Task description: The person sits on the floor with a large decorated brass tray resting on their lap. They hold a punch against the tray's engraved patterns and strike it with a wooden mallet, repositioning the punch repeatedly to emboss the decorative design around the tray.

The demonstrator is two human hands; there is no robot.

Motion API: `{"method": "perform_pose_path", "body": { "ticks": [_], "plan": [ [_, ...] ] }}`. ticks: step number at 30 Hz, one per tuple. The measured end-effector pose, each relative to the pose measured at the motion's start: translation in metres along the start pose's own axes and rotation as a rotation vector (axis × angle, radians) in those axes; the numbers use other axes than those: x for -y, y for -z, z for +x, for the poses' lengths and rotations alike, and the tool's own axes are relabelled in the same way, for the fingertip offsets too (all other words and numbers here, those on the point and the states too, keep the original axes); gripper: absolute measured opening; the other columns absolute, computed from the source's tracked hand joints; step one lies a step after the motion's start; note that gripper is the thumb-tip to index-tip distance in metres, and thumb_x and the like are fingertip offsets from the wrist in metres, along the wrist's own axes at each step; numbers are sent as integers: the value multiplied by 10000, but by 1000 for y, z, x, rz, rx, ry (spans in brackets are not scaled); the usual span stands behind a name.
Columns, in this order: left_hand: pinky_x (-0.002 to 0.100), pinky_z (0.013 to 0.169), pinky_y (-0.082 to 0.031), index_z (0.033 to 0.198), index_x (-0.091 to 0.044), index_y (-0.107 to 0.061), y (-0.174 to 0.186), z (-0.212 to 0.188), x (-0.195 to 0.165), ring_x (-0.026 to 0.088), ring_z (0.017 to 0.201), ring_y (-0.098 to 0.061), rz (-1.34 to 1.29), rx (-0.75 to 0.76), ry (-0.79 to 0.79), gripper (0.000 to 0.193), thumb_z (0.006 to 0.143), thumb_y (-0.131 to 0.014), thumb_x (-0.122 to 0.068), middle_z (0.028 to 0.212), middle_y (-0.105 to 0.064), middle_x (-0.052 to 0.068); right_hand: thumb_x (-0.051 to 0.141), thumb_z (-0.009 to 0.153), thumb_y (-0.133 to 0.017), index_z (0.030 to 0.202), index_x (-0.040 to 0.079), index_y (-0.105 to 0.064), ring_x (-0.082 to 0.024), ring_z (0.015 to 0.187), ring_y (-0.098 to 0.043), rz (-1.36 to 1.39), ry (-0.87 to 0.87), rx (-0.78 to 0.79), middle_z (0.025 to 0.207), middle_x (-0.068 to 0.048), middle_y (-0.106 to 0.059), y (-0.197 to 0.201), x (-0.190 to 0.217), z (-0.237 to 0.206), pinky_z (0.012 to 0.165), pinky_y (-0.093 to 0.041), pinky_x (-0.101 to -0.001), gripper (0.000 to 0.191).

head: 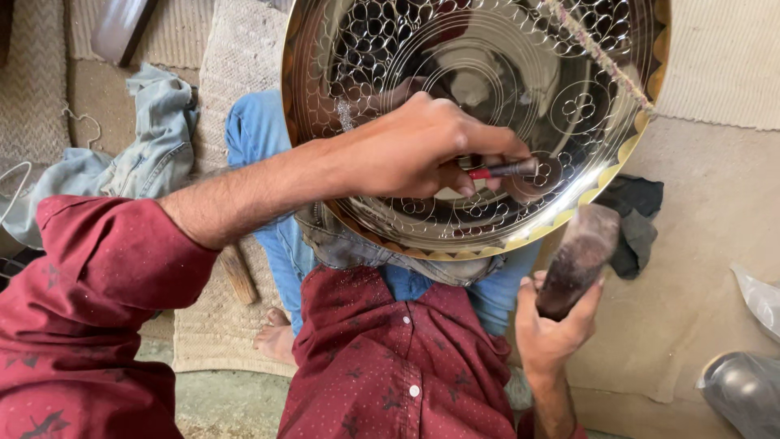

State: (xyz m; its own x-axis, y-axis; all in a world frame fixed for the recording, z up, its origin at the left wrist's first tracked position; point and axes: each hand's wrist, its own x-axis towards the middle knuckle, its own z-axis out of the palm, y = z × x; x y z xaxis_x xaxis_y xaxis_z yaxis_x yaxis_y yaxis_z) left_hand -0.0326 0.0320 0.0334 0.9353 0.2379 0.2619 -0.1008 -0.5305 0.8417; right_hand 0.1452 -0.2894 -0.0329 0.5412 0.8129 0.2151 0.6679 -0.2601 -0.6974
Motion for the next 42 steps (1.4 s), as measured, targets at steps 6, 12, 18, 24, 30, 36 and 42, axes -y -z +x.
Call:
{"method": "perform_pose_path", "body": {
  "ticks": [6, 12, 18, 24, 30, 36, 42],
  "plan": [
    [384, 760, -606, 1377, -89, -633, 3, -5, 4, 285, 972, -761, 19, 19, -121, 550, 855, -806, -113, 1241, -735, 127, -83, 980, -790, 1688, 112, -73, -155, 941, -626, 401, -40, -70, 1132, -94, -616, 18, 22, 27, 890, -547, -299, 1026],
    [393, 772, -600, 1391, -108, -635, 4, -4, 2, 297, 993, -751, 31, 44, -125, 557, 863, -807, -154, 1244, -734, 115, -137, 794, -778, 1570, 79, -330, -230, 928, -681, -130, 156, 124, 1083, -195, -648, 27, 24, 54, 841, -570, -351, 922],
    [374, 752, -603, 1361, -123, -637, -6, -19, -11, 276, 1004, -755, 88, -154, 46, 507, 880, -792, -87, 1171, -765, 73, -100, 892, -758, 1640, 54, -317, -160, 855, -666, 36, 104, 261, 1066, -136, -670, 38, 22, 81, 786, -565, -290, 882],
    [328, 849, -625, 1378, -122, -589, -28, -35, -31, 228, 1062, -766, 188, -493, 200, 558, 873, -698, 90, 1209, -751, 52, -49, 890, -765, 1564, 72, -381, -252, 971, -718, -189, 358, 387, 1150, -211, -687, 53, 47, 140, 847, -583, -359, 786],
    [261, 721, -635, 1337, -97, -570, -41, -44, -43, 115, 921, -780, 39, -700, 411, 446, 950, -723, 63, 1106, -767, 39, -58, 805, -736, 1555, 93, -482, -315, 792, -651, -305, 486, 569, 1068, -201, -645, 61, 112, 199, 705, -533, -408, 806],
    [254, 660, -614, 1294, -65, -576, -45, -46, -42, 99, 781, -747, 8, -765, 512, 442, 916, -788, 24, 1099, -776, 54, -98, 780, -748, 1513, 89, -492, -298, 695, -634, -438, 472, 697, 1003, -219, -668, 61, 140, 219, 625, -515, -394, 799],
    [251, 845, -656, 1352, -66, -556, -41, -46, -40, 141, 1080, -782, -35, -699, 363, 455, 957, -699, 106, 1185, -755, 75, -48, 939, -679, 1397, -27, -490, -227, 926, -669, -109, 325, 549, 1121, -193, -654, 79, 71, 193, 797, -542, -326, 496]
  ]
}}
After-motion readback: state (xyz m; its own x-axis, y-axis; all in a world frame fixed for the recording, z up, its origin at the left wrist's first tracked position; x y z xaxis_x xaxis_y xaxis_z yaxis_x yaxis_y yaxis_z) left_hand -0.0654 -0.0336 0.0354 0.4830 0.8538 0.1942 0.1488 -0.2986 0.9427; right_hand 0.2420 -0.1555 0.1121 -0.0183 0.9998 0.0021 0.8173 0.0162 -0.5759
